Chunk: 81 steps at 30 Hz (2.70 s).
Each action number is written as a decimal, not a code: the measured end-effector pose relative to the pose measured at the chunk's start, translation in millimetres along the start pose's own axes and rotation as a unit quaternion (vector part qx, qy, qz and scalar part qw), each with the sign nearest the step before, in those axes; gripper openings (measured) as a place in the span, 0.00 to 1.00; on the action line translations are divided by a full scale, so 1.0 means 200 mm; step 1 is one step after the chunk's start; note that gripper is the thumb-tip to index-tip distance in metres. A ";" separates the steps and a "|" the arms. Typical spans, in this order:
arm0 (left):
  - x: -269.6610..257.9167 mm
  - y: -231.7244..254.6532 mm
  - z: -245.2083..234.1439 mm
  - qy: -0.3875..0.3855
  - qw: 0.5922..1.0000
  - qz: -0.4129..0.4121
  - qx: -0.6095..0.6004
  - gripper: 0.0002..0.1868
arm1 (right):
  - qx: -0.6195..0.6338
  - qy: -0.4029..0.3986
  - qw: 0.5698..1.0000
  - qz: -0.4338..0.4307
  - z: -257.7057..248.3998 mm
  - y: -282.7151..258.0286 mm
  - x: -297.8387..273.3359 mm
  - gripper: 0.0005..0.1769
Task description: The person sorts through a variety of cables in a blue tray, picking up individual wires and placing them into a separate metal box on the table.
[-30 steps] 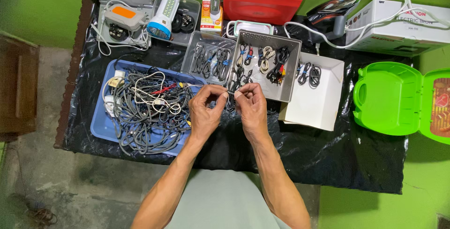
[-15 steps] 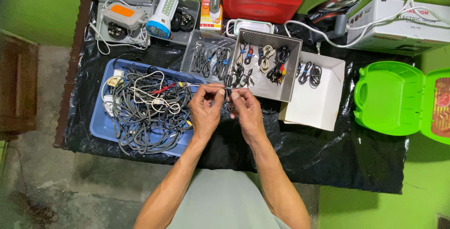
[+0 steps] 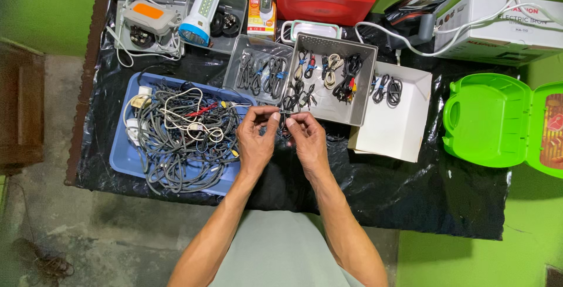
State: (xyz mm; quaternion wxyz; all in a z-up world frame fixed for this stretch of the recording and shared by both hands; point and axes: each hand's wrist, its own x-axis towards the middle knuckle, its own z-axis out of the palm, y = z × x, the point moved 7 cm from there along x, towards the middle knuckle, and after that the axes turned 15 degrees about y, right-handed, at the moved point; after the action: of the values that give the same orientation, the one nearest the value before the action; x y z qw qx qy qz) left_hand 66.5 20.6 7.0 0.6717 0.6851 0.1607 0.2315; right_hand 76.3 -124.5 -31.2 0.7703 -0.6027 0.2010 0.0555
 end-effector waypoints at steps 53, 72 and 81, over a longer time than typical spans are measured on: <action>-0.09 -0.32 -0.24 -0.143 0.981 -0.125 0.046 0.07 | -0.033 0.308 0.949 -0.056 -0.46 0.09 -0.04 0.10; -0.42 -0.23 0.23 -0.142 0.976 -0.131 0.103 0.07 | -0.018 0.314 0.929 -0.194 -1.15 -0.21 0.29 0.09; -0.57 -0.18 0.50 -0.135 0.975 -0.128 0.121 0.07 | -0.195 0.309 0.902 -0.229 -1.25 -0.25 0.42 0.11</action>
State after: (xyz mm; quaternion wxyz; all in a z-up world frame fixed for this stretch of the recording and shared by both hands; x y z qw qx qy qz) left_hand 26.0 -123.0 -38.8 0.6230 0.7604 0.1812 0.0278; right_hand 108.4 -387.7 -65.6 0.5279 -0.7574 0.2705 -0.2730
